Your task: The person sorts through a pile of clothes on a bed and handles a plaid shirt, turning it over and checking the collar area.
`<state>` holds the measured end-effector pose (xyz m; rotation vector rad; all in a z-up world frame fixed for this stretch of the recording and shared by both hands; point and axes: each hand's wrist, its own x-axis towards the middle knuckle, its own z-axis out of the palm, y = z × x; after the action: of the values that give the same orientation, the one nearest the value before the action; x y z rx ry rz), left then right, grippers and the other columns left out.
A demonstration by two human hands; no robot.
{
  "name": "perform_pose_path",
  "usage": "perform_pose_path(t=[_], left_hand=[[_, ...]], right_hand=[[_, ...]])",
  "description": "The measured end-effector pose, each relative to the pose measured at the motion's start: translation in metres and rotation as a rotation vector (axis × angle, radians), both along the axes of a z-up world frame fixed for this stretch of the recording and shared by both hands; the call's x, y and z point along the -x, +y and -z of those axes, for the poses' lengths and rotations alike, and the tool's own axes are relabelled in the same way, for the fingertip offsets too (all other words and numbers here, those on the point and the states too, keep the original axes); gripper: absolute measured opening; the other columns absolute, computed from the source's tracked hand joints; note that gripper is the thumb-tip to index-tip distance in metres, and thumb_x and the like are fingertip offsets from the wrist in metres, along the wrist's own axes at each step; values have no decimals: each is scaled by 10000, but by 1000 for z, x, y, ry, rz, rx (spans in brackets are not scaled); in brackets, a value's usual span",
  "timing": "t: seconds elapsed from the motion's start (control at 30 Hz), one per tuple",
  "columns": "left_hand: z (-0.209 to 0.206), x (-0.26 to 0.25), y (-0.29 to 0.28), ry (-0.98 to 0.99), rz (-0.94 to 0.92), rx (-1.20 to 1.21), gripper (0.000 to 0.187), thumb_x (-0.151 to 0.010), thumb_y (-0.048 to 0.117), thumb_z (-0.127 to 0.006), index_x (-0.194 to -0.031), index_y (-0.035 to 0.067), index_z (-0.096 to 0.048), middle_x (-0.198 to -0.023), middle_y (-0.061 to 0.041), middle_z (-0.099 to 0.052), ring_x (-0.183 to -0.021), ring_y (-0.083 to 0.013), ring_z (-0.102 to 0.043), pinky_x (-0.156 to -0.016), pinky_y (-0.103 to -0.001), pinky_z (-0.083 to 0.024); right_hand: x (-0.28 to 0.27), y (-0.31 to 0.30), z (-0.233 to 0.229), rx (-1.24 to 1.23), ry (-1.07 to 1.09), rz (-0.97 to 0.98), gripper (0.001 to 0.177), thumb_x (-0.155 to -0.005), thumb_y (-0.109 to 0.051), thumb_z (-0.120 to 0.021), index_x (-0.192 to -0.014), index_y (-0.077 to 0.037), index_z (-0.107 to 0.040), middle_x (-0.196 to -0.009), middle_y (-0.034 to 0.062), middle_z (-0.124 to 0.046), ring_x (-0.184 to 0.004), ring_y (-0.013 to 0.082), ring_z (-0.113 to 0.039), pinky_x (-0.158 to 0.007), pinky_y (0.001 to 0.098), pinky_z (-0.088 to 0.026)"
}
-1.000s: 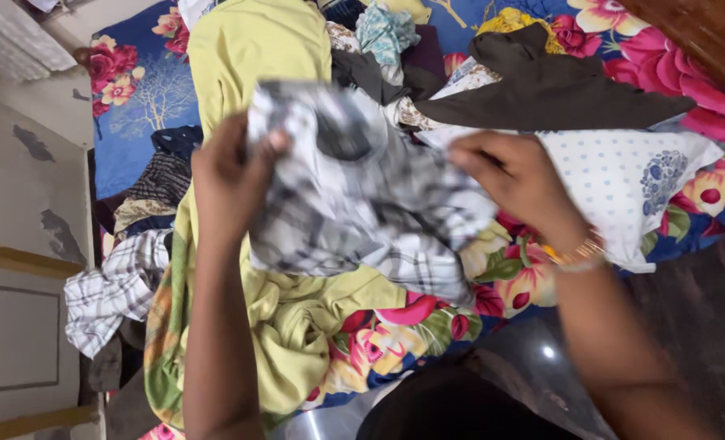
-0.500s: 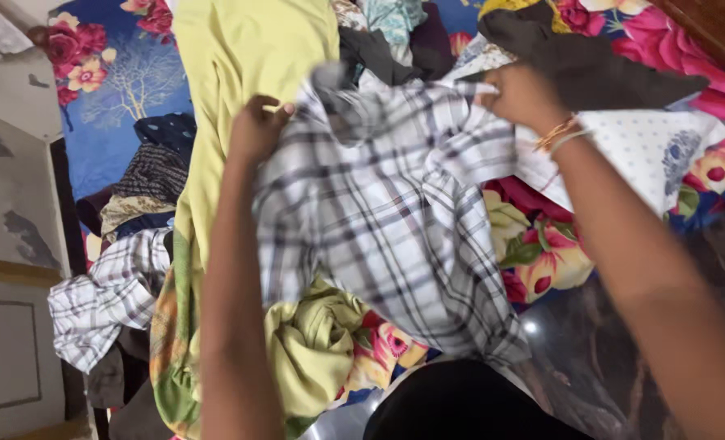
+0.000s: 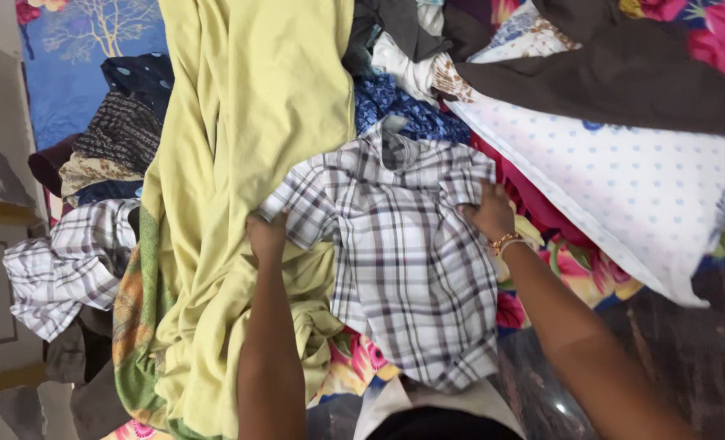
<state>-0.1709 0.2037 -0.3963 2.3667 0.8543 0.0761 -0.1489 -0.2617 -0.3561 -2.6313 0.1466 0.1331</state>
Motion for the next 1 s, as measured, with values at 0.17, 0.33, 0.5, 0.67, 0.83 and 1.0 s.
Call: perform_pose_path(t=[0.17, 0.33, 0.5, 0.67, 0.83, 1.0], left_hand=[[13, -26, -4, -364, -268, 75, 646, -772, 286, -918, -1166, -107, -591, -1158, -267, -652, -1076, -375, -636, -969, -440, -497], [-8, -43, 11, -558, -268, 494, 309, -841, 161, -772, -1074, -27, -696, -974, -95, -738, -852, -180, -662, -790, -320, -534], [-61, -50, 17, -461, -93, 444, 183, -936, 151, -721, -1007, -16, -693, -881, -66, -699, -748, -127, -609, -696, -284, -509], [-104, -51, -22, -220, 175, 612, 251, -1005, 287, -728, -1050, 45, -680, -859, 8, -598, -755, -96, -477, -655, -290, -391], [-116, -49, -48, -197, 287, 477, 241, -997, 301, -707, -1062, 76, -649, -839, 10, -591, -748, -90, -483, -661, -280, -413], [-137, -53, -49, -376, 307, 562, 226, -1013, 270, -671, -1147, 89, -654, -902, 8, -635, -811, -68, -562, -742, -256, -498]], right_hand=[[-27, 5, -5, -191, -59, 513, 913, -870, -434, -798, -1514, 44, -360, -1406, 381, -440, -1272, 537, -456, -1060, 529, -405], [-41, -15, -11, -1060, 175, 356, 677, -833, -249, -750, -1387, 9, -458, -1366, 224, -520, -1221, 370, -557, -1040, 491, -481], [-45, -45, 3, -2034, 180, 636, 432, -1053, -305, -684, -1374, -36, -579, -1269, 116, -620, -899, 241, -531, -912, 442, -564], [-50, -53, 49, -1959, 206, 550, 394, -991, -210, -697, -1326, -31, -595, -1214, 125, -645, -923, 254, -579, -902, 427, -565], [-72, -48, 83, -1282, 405, 365, 373, -913, -90, -713, -1266, -25, -615, -1146, 135, -677, -952, 270, -638, -891, 407, -566], [-86, -53, 53, -349, -120, 509, 386, -835, 29, -729, -1206, -18, -634, -1077, 146, -709, -982, 287, -698, -879, 388, -568]])
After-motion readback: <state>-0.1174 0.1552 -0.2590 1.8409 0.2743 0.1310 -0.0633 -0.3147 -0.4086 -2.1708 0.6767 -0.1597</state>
